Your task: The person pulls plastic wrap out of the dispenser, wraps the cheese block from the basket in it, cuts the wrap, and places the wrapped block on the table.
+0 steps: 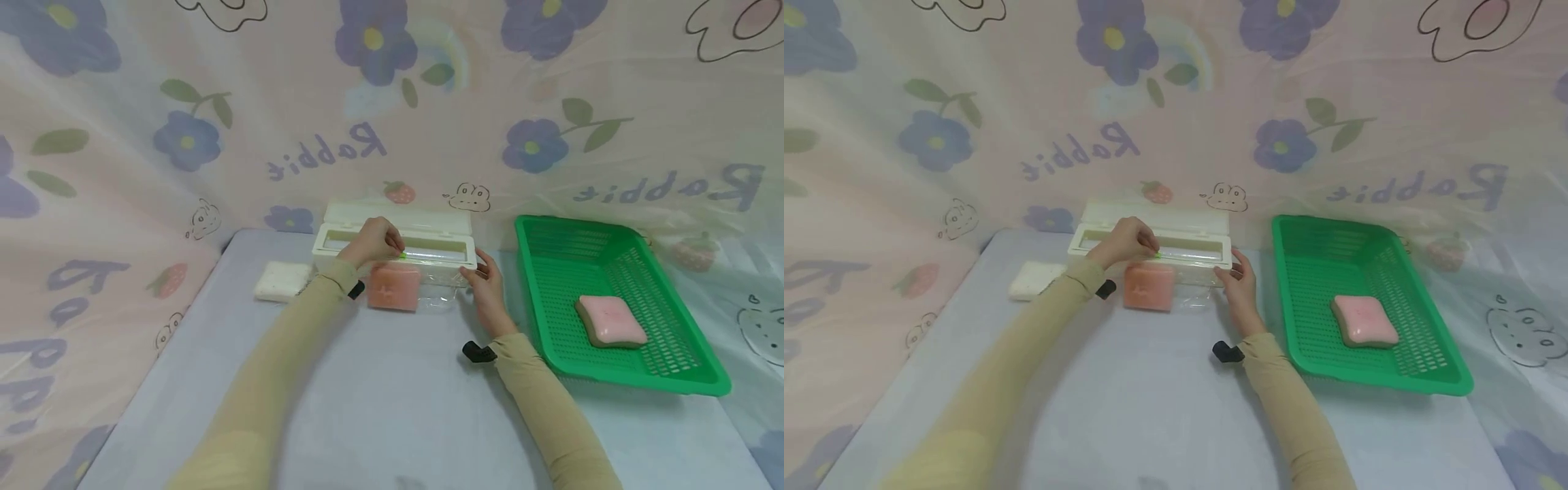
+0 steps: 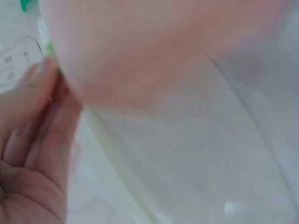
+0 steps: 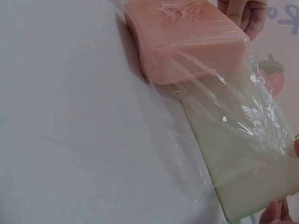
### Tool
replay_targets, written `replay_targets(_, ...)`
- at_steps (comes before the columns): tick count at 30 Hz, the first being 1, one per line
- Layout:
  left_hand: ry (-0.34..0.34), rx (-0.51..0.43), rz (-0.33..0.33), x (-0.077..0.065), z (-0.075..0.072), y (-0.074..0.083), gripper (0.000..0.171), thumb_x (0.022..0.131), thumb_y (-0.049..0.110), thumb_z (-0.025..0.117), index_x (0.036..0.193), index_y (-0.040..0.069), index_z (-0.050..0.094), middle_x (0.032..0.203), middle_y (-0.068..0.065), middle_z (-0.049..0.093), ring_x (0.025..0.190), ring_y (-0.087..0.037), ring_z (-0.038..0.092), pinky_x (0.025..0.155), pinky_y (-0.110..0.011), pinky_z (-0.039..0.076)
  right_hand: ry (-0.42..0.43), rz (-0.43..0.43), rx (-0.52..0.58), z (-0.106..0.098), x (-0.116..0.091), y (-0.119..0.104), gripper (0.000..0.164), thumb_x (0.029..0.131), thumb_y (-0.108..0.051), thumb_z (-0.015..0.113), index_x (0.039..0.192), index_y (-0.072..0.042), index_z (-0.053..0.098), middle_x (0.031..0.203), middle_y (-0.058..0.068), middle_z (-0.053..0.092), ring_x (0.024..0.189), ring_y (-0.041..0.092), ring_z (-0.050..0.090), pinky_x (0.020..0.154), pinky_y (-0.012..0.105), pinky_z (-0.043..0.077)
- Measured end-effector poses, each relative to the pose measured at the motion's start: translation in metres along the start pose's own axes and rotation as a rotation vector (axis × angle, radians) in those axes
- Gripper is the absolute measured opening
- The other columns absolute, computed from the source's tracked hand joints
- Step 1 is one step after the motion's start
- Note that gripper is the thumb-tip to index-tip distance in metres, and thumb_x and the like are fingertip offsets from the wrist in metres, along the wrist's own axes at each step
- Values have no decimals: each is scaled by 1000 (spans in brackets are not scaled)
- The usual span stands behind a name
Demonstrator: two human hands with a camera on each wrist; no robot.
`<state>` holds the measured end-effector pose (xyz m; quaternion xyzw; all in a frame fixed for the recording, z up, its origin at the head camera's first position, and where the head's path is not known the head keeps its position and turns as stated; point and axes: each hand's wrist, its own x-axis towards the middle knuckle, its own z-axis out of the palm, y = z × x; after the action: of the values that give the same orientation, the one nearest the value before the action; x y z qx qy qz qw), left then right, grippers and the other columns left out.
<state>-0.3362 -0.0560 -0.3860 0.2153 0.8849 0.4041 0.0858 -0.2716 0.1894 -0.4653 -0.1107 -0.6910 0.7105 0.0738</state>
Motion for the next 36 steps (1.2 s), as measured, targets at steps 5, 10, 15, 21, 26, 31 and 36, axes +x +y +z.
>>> replay_targets(5,-5,1,19,-5,-7,-5,8,78,-6,75,84,-1,73,82,-8,70,77,-18,65,71,-24,55,-6,15,3,-3,1,1,62,89,-5,66,144,-17,42,115,7,45,98,14,45,77,27,40)
replay_targets(10,0,5,9,-7,-8,-8,10,78,-6,75,85,0,73,81,-6,69,76,-18,65,71,-23,55,-7,18,2,-3,1,1,62,89,-5,66,144,-16,42,119,8,45,100,15,45,85,34,41)
replay_targets(15,10,40,20,-10,-12,-10,10,77,-6,76,84,0,73,79,-6,69,75,-18,65,70,-24,55,-11,11,3,-1,1,1,62,89,-4,66,144,-15,42,118,10,45,100,15,45,82,31,41)
replay_targets(21,5,89,39,-15,-25,-17,7,78,-4,77,83,0,73,80,-7,70,75,-19,65,71,-27,55,-12,25,3,-3,2,-1,62,89,-5,67,144,-17,42,118,9,45,100,16,45,80,29,41)
replay_targets(26,28,131,10,-31,-50,-40,7,79,-3,76,82,1,73,80,-7,70,76,-21,66,72,-31,55,-13,25,-1,-3,3,-2,63,90,-5,66,145,-18,40,119,9,44,100,15,45,83,31,41)
replay_targets(31,27,94,-50,-43,-67,-54,6,81,-3,74,86,0,73,84,-9,70,80,-23,66,74,-32,56,-7,19,-1,-6,3,-3,62,90,-5,65,146,-17,40,118,9,44,101,15,45,84,31,41)
replay_targets(36,25,66,-72,-51,-74,-62,7,81,-3,74,87,0,73,86,-10,70,81,-23,66,75,-33,56,-32,29,-2,-3,1,-2,62,90,-5,65,146,-17,39,120,9,44,103,16,45,87,34,41)
